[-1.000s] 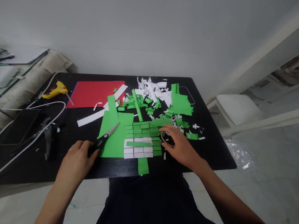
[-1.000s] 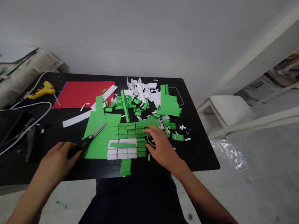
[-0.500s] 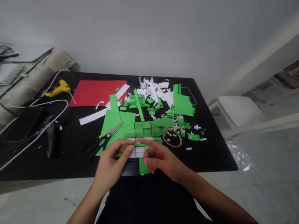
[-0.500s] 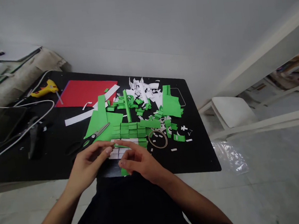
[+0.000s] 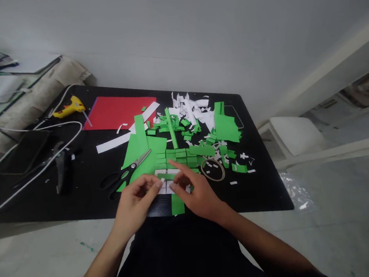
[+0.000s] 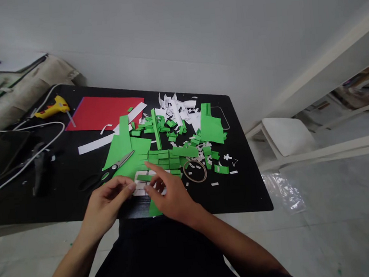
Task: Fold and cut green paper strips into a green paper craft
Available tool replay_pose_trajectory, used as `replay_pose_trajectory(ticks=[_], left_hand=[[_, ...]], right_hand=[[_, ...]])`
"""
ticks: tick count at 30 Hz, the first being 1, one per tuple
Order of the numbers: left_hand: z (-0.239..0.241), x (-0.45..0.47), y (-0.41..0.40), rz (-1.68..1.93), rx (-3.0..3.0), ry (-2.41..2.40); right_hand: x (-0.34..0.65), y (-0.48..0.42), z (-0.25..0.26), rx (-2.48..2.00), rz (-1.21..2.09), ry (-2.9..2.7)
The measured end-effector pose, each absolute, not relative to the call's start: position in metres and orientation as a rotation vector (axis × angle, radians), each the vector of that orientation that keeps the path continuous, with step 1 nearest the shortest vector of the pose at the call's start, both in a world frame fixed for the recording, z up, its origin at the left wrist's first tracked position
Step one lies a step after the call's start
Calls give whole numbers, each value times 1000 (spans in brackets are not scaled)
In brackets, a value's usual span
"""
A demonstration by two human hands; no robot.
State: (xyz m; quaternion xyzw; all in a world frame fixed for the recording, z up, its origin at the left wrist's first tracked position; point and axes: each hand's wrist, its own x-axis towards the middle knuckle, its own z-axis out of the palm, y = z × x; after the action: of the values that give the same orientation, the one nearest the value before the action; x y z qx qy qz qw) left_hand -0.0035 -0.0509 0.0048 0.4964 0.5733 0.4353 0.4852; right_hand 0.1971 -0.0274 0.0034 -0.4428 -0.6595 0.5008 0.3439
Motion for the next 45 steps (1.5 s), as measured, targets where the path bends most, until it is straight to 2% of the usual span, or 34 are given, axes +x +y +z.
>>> replay_pose_trajectory(ticks=[2, 4, 11, 17, 23, 26, 36, 45], left_hand=[[2, -10, -51, 1094, 1174, 1443], [-1, -16, -51, 1128, 1155, 1485], [-9, -17, -49, 1140, 1136, 1531], [-16, -9, -48, 1122, 1204, 1512], [-9, -2, -51, 1136, 1396, 1422], [-4, 1, -52, 1074, 1451, 1438], [0, 6, -53, 1034, 1482, 1459], [-1, 7, -49, 1091, 1590, 1453]], right_hand=[[193, -19, -2, -1228, 1022, -1877], [189, -11, -9, -1299, 880, -2041], [179, -3, -20, -1399, 763, -2268], [185, -3, -11, -1363, 878, -2104], [189, -9, 4, -1217, 1383, -1729], [188, -13, 4, -1162, 1520, -1602], [184, -17, 4, -1156, 1540, -1506], [182, -22, -1, -1182, 1385, -1592]])
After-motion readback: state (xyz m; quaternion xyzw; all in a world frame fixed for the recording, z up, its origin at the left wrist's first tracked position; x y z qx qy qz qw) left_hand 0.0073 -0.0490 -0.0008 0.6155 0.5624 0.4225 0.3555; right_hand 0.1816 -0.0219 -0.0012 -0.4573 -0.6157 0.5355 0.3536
